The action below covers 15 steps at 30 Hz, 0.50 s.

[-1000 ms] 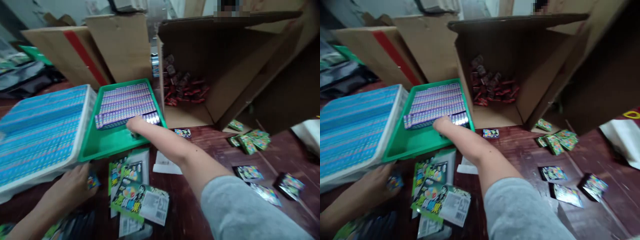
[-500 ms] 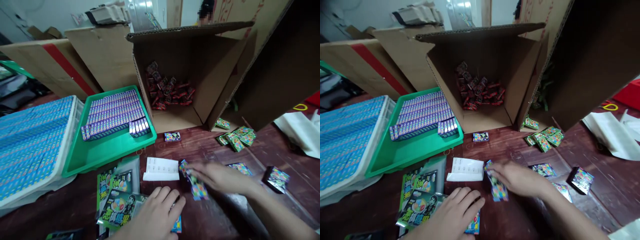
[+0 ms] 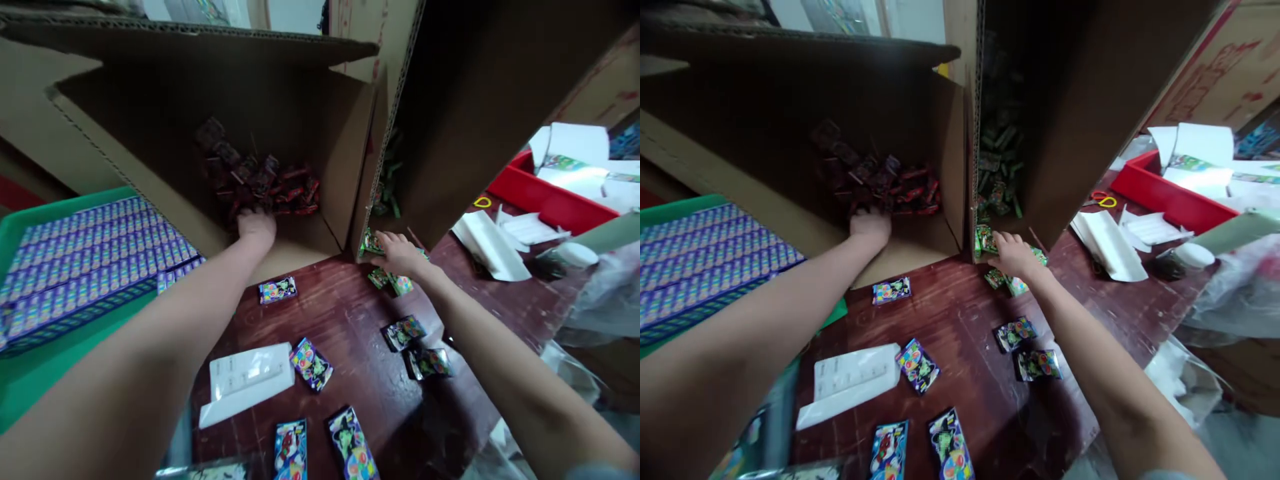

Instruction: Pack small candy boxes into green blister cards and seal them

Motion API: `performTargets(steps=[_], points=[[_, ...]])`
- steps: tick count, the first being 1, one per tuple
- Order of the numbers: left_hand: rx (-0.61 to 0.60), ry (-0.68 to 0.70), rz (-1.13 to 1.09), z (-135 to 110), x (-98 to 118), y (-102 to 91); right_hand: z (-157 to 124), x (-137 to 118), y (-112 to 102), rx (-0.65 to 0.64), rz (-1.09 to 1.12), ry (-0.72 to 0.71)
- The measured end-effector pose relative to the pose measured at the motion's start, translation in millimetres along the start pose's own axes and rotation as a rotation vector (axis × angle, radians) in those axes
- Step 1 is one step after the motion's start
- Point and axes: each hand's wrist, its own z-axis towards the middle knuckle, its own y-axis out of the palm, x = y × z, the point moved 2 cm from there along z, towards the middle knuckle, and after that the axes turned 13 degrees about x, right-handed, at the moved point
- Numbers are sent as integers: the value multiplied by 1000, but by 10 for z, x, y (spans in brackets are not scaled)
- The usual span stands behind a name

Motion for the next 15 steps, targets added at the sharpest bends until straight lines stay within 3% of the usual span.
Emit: performTargets(steps=[3,7,10,12,15], points=[[-15,-40,5,237,-93,203,259,69,81,3,11,4],[11,18,-11,182,-133,268,19,44,-90,56,103,44],[31,50,-16,91,-152,199,-556,-28,-260,8,431,186],[-1,55,-17,36,-178,151,-1080,-147,-316,-112,701,312],[-67,72,-13,-45,-177,83,-1924,-405,-316,-254,917,450]])
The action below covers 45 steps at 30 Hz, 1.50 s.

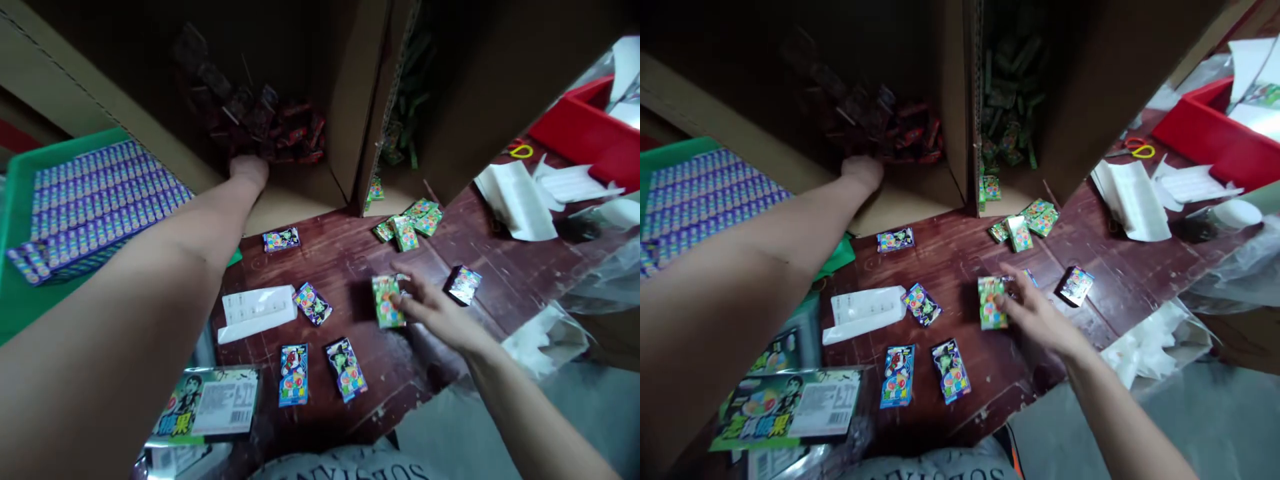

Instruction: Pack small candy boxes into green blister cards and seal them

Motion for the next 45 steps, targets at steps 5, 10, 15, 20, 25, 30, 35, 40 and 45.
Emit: performTargets(steps=[5,10,15,20,25,30,35,40,45], points=[[2,83,30,-89,209,-162,-821,338,199,14,53,91],[70,233,-11,-514,478,-549,-945,282,-43,42,-446,-266],[-260,789,-563,-1795,1048,-705,-910,206,5,-131,-617,-437],[-494,1020,-953,-2546,1503,-264,-909,326,-124,-132,-648,-487],[-257,800,-865,-2523,1510,-131,-880,391,-270,-189,-623,-510],[-153,641,-762,-2957,1515,-259,-778,278,-57,-272,-634,-589],[-118,542,-756,-3238,1522,-190,-807,271,-67,-274,-729,-633],[-118,573,-757,-3302,1580,-89,-851,313,-64,-190,-769,-686],[-160,747,-499,-3453,1190,-349,-830,282,123,-186,-724,-757]])
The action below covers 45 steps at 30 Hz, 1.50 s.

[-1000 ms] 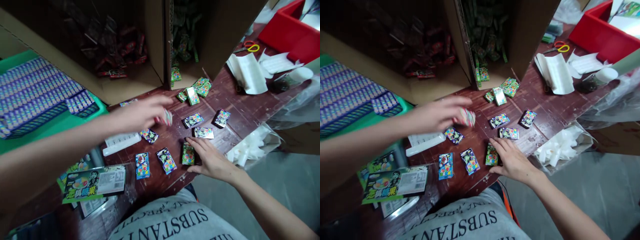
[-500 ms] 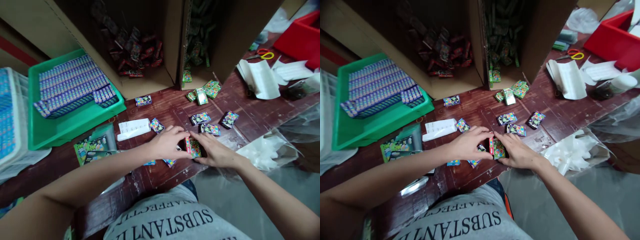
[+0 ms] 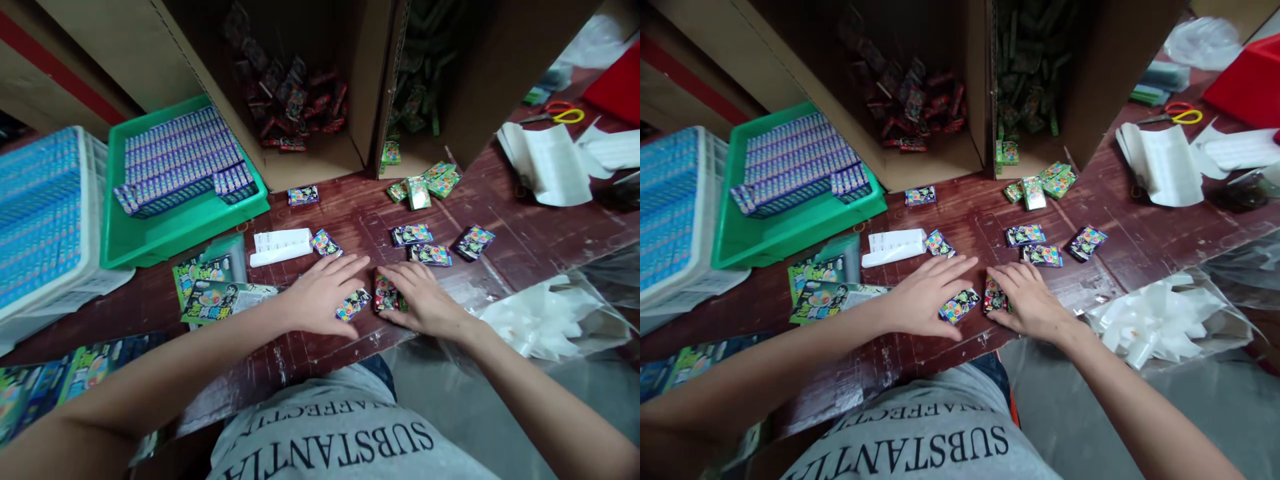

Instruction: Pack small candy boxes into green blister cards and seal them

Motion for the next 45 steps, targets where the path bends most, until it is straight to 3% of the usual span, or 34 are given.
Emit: performTargets(steps=[2,5,7,10,13,16,19,24,29,40,45], points=[[-113,4,92,-351,-123,-250,-21,-28,8,15,-19,12],[-202,-153,256,-940,-403,-546,-68,-154,64,13,-47,13],[-230,-243,329,-1237,-543,-613,-42,-328,173,43,-96,38],[-216,-300,331,-1415,-574,-555,107,-685,423,149,-187,133],[-157,-346,301,-1405,-431,-446,314,-996,669,169,-167,131],[-102,-415,277,-1434,-237,-360,506,-1091,784,95,-88,-33],[-56,-504,213,-1545,-96,-279,649,-977,759,19,-26,-150],[69,-627,106,-1639,-11,-170,728,-734,615,-12,158,-199],[123,-561,-23,-1556,27,-135,682,-649,497,-225,392,-345],[158,-533,-58,-1100,114,156,648,-628,485,-188,216,-277],[161,-529,-15,-1019,72,195,507,-376,290,-130,176,-219]])
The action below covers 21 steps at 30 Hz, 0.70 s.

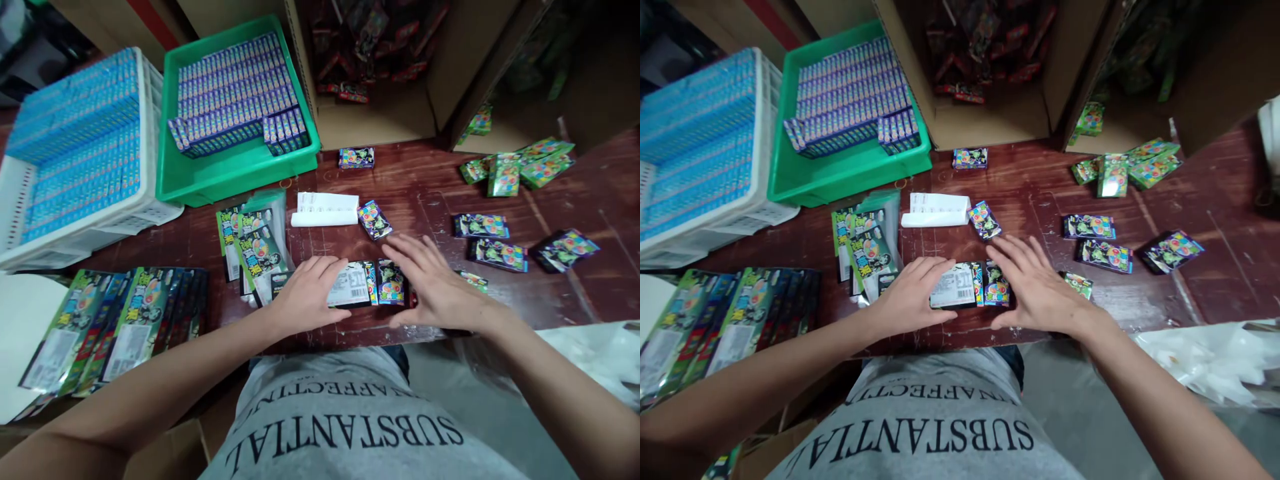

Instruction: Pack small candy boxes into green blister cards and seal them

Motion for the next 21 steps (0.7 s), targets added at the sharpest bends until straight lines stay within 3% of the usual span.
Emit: performTargets(steps=[4,11,21], points=[[-1,5,-19,36,6,18,-130,108,-63,-33,52,16],[-67,72,-130,133,23,57,-58,175,20,-50,241,-56],[-6,-39,-111,246,92,95,29,155,-3,40,93,-63]])
